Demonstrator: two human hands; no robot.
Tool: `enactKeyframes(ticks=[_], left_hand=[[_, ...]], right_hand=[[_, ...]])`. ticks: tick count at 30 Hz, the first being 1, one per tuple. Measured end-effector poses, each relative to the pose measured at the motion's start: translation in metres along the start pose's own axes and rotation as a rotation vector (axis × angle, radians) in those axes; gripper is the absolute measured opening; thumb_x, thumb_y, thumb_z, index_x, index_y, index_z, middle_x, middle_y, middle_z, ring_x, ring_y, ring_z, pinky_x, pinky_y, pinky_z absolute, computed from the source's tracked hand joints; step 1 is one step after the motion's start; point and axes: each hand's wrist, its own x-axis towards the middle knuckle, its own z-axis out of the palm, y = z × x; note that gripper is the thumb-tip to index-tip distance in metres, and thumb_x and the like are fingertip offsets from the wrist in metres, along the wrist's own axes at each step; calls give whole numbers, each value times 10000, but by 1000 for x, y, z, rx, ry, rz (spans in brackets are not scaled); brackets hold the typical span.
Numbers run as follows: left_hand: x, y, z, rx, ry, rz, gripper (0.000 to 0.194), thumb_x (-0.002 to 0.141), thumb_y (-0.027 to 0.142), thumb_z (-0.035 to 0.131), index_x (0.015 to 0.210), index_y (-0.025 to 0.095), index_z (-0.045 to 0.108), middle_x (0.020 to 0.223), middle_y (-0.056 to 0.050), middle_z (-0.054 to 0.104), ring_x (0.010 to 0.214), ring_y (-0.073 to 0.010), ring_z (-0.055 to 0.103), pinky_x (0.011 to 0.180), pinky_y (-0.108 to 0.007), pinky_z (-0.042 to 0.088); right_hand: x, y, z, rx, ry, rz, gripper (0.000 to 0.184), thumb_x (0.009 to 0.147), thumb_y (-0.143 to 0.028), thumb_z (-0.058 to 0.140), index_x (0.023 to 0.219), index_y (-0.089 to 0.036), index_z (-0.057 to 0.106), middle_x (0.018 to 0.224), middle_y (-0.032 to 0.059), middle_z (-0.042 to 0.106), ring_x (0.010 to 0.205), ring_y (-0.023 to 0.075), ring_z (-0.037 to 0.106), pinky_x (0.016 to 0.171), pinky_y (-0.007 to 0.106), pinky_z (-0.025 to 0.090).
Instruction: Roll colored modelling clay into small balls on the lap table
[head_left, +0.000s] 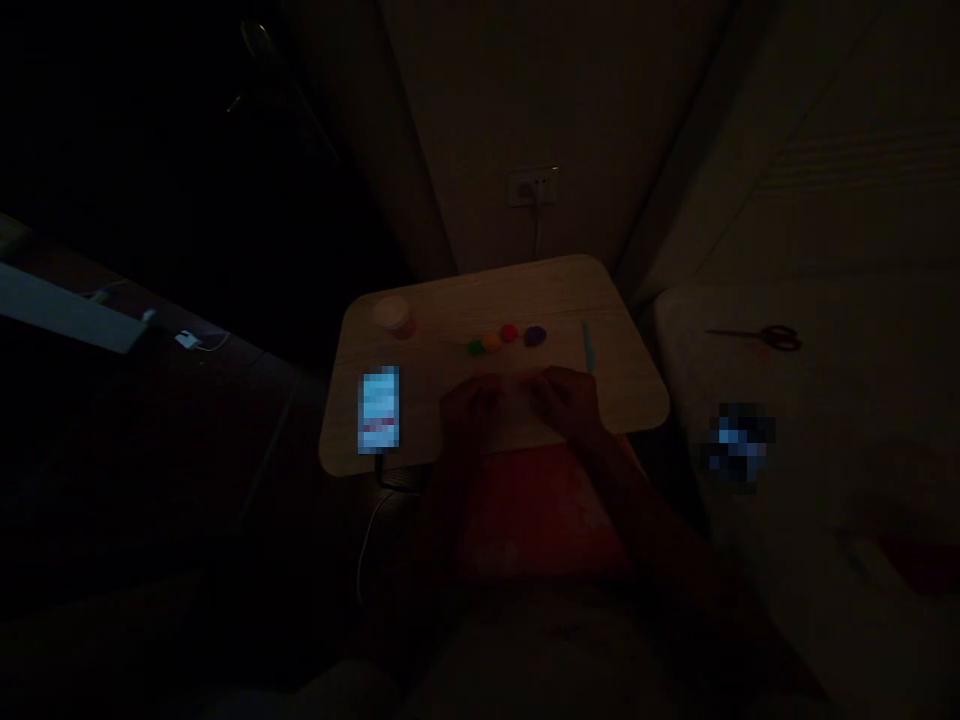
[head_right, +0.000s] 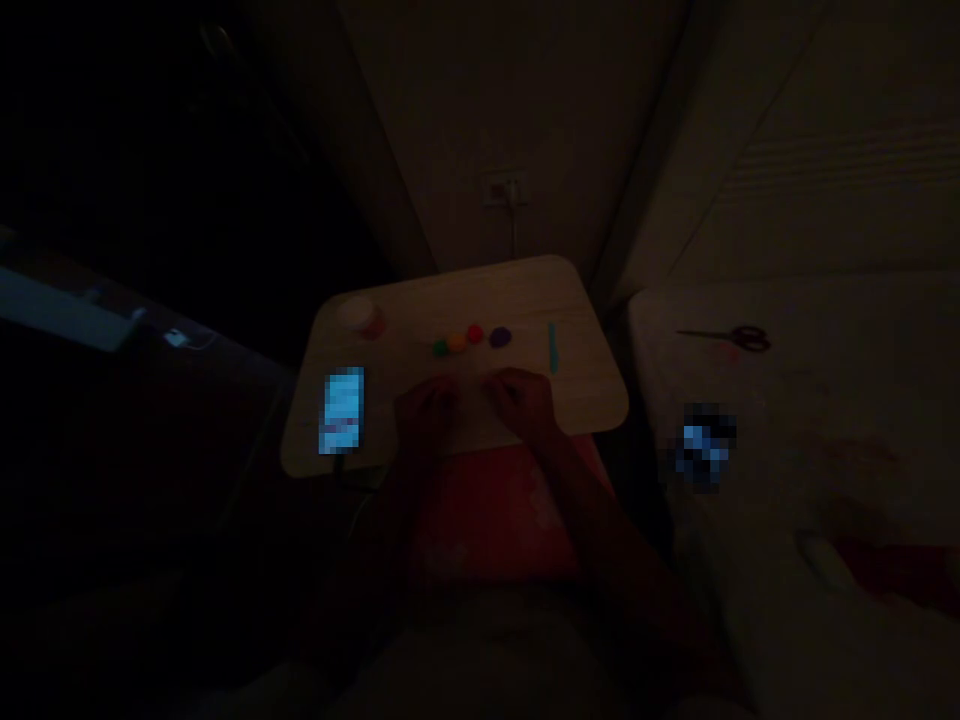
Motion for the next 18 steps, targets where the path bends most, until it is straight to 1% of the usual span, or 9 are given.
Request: enactKeyframes(ticks=[2,5,7,9,12,15,18], left_hand=[[0,-1,0,-12,-14,34,288,991,359,572,993,198,811,841,-51,786,721,-170,697,732,-292,565],[-1,-1,-1,7,-43,70,258,977,341,603,1010,213,824,882,-60,801,773,-182,722,784,-312,583],[-2,-1,-2,15,-58,76,206,950,300,647,990,222,833,893,-58,811,816,-190,745,826,-322,590],[-3,-1,-2,-3,-62,63,148,909,271,700,934,218,836,893,-58,820,829,-196,761,831,-326,599],[-4,-2,0,-23,-36,7,100,848,275,766,812,197,818,822,-49,814,762,-192,760,773,-314,608],[-5,-1,1,18,1,-38,132,784,275,815,696,186,773,694,-13,775,652,-162,719,761,-304,601],[-4,1,1,44,12,-53,157,766,270,817,655,182,751,613,16,729,575,-136,666,680,-267,566]], right_hand=[[0,-1,-1,0,-3,6,336,1000,-353,565,787,-209,781,752,48,765,658,180,692,628,304,510],[1,-2,-1,3,-7,8,334,995,-354,573,776,-210,779,744,50,765,659,183,695,633,307,510],[1,-1,0,-3,-7,5,326,991,-347,578,776,-208,780,751,55,770,660,188,698,635,313,510],[0,-1,0,-3,1,10,323,989,-342,582,771,-207,778,757,57,775,664,192,704,634,317,510],[0,0,1,20,3,28,312,989,-338,590,781,-205,782,785,61,789,694,197,726,646,317,521],[0,0,1,40,-2,29,301,993,-328,589,801,-204,785,818,61,802,731,199,746,673,315,537],[0,0,0,27,1,23,294,994,-324,588,814,-204,788,833,64,807,747,203,754,679,316,541]])
